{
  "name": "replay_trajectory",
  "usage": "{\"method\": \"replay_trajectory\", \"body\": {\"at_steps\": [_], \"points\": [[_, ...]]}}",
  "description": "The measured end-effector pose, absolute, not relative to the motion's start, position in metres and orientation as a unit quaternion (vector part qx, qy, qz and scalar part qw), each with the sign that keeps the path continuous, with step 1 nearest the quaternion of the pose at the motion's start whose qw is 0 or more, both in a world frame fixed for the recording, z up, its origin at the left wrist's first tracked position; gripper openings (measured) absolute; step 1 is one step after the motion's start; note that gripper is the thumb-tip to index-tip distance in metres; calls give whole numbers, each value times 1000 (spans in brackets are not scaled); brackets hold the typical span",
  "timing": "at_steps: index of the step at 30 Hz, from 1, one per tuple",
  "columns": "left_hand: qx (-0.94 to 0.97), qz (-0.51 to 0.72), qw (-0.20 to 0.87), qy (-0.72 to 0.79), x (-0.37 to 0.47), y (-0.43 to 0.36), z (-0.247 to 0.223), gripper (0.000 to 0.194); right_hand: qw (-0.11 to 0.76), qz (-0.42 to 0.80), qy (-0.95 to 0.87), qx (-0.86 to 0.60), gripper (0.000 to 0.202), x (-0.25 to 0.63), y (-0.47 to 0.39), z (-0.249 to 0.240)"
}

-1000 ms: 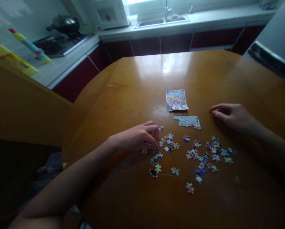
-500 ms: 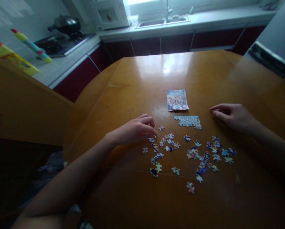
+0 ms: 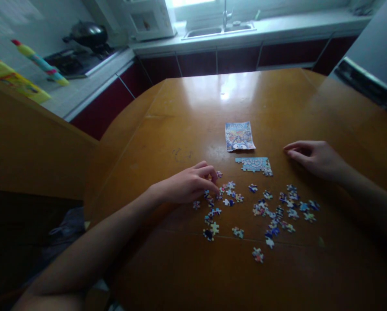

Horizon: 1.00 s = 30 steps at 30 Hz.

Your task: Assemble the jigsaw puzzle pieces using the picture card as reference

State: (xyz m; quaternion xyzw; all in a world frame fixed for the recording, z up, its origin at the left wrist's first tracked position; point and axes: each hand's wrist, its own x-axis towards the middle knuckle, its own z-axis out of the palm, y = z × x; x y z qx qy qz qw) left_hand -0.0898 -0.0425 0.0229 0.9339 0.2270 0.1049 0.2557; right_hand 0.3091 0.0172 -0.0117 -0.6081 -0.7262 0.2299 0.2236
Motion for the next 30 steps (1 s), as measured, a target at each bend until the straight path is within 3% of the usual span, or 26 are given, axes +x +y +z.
{"method": "replay_trajectory", "body": {"at_steps": [14,20,30], "points": [[932,143,218,250,-82,-43,15,23,228,238,-727,-602,33,309,16,-11],[940,128,168,267,-78,-47,10,40,223,239,-728,-602,33,308,16,-9],[946,135,150,254,-78,-47,12,37,230,236,-729,-600,28,308,16,-11]]}}
